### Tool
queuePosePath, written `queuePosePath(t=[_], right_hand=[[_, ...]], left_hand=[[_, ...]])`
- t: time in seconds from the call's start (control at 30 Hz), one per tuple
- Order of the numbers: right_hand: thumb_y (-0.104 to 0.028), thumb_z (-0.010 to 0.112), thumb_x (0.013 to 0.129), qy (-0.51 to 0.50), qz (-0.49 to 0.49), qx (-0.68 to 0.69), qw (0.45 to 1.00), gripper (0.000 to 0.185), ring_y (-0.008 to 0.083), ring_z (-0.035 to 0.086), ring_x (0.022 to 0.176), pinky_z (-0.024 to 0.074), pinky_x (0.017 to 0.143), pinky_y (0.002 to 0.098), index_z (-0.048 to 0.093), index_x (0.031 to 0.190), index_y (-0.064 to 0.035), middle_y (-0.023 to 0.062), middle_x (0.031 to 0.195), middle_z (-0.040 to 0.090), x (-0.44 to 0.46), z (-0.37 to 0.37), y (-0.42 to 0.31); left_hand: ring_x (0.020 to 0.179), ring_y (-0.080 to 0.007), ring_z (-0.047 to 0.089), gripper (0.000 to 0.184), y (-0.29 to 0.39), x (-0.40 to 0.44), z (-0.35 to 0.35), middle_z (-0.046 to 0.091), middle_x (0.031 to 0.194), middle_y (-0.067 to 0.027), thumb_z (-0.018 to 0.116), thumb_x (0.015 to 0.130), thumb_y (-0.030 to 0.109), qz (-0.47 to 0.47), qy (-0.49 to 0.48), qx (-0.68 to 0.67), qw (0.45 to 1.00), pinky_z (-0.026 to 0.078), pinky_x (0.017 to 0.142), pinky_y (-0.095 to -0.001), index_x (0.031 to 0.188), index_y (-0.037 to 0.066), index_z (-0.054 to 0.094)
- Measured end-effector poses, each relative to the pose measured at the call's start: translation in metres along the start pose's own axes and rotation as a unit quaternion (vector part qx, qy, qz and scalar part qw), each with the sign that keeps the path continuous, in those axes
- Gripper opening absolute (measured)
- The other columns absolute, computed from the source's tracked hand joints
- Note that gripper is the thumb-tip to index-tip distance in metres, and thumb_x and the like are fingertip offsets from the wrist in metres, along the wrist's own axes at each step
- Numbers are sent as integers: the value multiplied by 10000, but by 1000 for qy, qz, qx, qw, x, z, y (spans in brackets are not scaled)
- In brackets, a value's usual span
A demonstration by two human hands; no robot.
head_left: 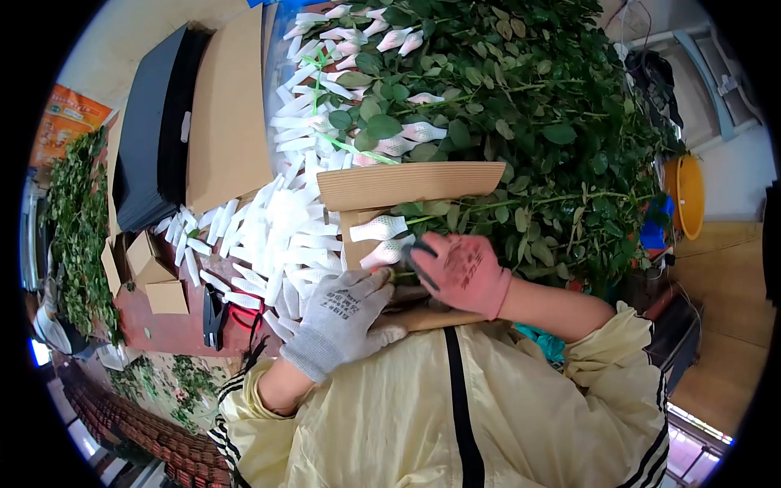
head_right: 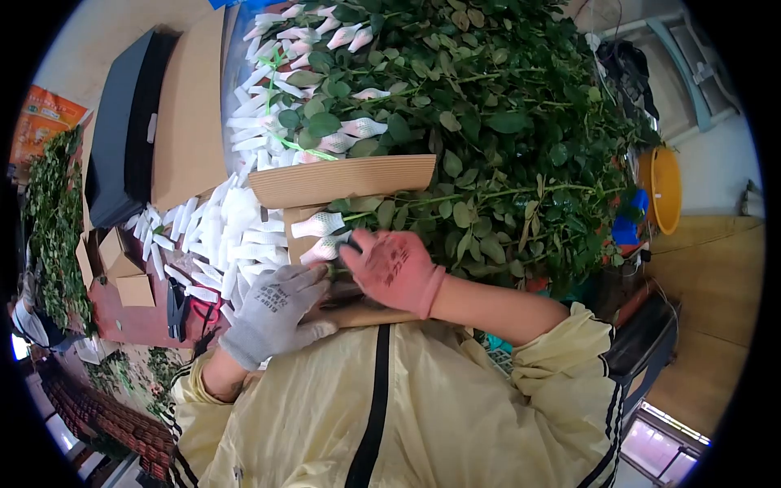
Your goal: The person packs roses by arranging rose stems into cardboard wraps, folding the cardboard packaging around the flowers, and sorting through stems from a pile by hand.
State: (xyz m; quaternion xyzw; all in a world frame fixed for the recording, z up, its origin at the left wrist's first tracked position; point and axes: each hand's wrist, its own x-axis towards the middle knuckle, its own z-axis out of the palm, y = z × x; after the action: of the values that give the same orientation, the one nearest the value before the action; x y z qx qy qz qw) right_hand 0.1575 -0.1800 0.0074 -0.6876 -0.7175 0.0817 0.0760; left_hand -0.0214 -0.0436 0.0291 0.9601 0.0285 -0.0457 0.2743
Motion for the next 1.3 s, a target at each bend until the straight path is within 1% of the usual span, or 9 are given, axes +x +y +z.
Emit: queuePosePath(t=[0.07,0.2,0.27,0.33,0.6,0.7,0.9,1.03,1.3], right_hand=[[-170,509,788,89,51,-75,992,219,222,593,692,444,570,319,582,974,-82,70,849,571,-1,0,3],[-264,572,773,-141,62,-56,987,309,224,602,755,461,599,366,564,1026,-86,88,911,570,2,15,4],[-250,574,759,-117,39,-60,991,316,226,599,719,458,591,364,550,1030,-88,76,836,574,5,14,6],[-227,572,751,41,0,-82,996,253,213,594,680,447,559,349,536,965,-96,66,791,565,11,13,11],[-167,494,791,-50,13,-100,994,243,185,597,705,451,591,325,577,1011,-106,71,873,573,9,20,0],[-150,470,800,-76,-7,-110,991,300,187,598,759,457,621,316,582,1073,-95,78,914,575,8,26,2],[-141,447,816,-61,-13,-113,992,324,193,592,812,465,671,309,570,1111,-89,80,919,565,8,34,3],[-154,434,835,-132,33,-63,989,340,213,594,796,460,646,323,548,1149,-84,102,950,557,10,22,2],[-153,430,846,-93,36,-28,995,322,237,606,756,450,578,337,545,1134,-70,133,924,561,7,30,7]], left_hand=[[1076,-318,518,551,2,-1,0,529,1231,-162,619,751,444,6,8,-9,1000,394,898,-431,1121,36,584],[1049,-315,531,554,0,-2,6,536,1219,-166,623,742,450,2,3,6,1000,408,881,-418,1102,30,592],[1030,-292,543,538,-3,-4,11,552,1203,-140,590,766,474,15,28,6,999,401,871,-426,1103,56,582],[1028,-308,539,544,-1,-3,7,546,1208,-154,604,758,461,11,17,0,1000,402,876,-421,1107,44,585],[992,-277,556,486,-11,-4,4,567,1187,-123,582,792,444,-4,27,-6,1000,404,859,-400,1108,74,585],[874,-262,583,313,-23,5,0,629,993,-68,608,798,266,-46,164,-25,985,445,766,-373,1054,86,610],[803,-278,583,232,-51,19,27,618,878,-91,634,756,173,-43,175,-38,983,464,716,-388,970,84,637],[762,-280,586,197,-59,17,27,613,817,-96,647,733,103,-39,170,-86,981,470,695,-385,928,80,653],[731,-288,591,163,-71,2,25,623,780,-109,664,742,103,-29,205,-68,976,464,667,-375,901,69,668]])
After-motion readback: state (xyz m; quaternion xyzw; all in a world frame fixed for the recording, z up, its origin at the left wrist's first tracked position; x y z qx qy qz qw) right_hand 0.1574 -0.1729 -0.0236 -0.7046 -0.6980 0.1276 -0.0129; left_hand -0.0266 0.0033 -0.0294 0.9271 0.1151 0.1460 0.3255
